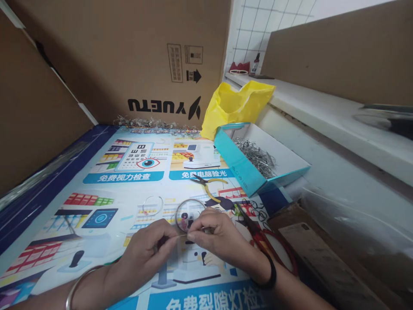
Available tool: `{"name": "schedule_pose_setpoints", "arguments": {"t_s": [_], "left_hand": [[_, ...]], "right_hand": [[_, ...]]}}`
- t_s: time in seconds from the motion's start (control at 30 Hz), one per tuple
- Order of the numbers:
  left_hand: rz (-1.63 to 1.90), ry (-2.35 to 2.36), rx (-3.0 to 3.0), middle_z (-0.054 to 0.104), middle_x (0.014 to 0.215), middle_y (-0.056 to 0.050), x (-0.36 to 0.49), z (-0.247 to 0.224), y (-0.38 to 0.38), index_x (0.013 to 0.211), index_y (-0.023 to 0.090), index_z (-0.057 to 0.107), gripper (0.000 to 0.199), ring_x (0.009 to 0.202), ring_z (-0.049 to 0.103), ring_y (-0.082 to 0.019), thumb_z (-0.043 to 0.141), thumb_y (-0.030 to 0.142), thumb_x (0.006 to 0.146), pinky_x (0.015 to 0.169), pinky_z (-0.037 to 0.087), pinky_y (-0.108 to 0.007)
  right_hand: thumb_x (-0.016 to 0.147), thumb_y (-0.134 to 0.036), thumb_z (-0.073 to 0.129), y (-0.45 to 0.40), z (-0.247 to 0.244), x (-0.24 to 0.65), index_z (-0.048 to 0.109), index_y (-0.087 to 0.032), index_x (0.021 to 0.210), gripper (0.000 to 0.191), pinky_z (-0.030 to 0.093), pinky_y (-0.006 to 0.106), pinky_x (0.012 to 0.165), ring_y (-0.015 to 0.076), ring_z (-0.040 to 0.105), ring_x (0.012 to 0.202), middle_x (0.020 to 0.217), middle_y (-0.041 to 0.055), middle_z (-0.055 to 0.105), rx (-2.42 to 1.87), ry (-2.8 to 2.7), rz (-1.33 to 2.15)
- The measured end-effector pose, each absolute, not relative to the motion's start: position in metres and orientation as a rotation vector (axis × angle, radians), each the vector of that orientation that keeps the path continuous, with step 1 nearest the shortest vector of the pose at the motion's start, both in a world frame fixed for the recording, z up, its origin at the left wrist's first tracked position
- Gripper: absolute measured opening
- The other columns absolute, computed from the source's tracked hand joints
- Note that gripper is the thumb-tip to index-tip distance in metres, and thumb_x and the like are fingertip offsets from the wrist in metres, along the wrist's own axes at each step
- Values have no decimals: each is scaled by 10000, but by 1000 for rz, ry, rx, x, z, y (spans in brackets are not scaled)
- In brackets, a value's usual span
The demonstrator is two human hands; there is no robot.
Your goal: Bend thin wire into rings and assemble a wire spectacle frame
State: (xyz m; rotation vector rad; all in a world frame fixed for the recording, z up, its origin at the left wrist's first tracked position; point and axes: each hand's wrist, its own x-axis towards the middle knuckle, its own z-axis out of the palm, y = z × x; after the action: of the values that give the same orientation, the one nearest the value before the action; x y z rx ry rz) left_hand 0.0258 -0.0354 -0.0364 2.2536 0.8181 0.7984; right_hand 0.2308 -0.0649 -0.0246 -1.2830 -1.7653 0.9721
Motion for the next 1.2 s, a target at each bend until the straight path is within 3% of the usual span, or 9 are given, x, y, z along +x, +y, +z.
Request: {"name": "schedule_pose_setpoints", "arguments": {"t_s": [0.27, 0.43, 0.57, 1.2], "left_hand": [[672, 744, 2249, 577, 631, 16, 26, -34, -37, 706, 175, 532, 199, 558, 508, -99, 468, 229, 887, 521, 353, -211], [540, 406, 2567, 587, 644, 18, 25, -37, -40, 733, 178, 537, 191, 546, 506, -114, 452, 239, 893, 495, 298, -258], [393, 392, 2653, 597, 678, 24, 26, -38, -40, 743, 191, 522, 197, 578, 526, -122, 437, 264, 904, 518, 311, -271], [270, 407, 2664, 623, 734, 31, 26, -38, -37, 787, 206, 531, 190, 615, 555, -130, 422, 296, 914, 527, 326, -269]], "right_hand": [[816, -250, 551, -57, -28, 245, 587, -197, 669, 160, 381, 244, 572, 131, 516, 630, 654, -10, 573, -1499, -1751, 814], [786, -188, 528, -53, -39, 245, 549, -197, 627, 160, 360, 256, 586, 140, 502, 626, 616, -9, 563, -1577, -1835, 544], [786, -168, 527, -52, -42, 241, 545, -196, 620, 169, 347, 266, 609, 146, 497, 638, 604, -4, 559, -1587, -1913, 423], [818, -175, 543, -47, -48, 236, 555, -193, 647, 172, 328, 293, 678, 153, 509, 675, 626, -10, 594, -1581, -2047, 348]]}}
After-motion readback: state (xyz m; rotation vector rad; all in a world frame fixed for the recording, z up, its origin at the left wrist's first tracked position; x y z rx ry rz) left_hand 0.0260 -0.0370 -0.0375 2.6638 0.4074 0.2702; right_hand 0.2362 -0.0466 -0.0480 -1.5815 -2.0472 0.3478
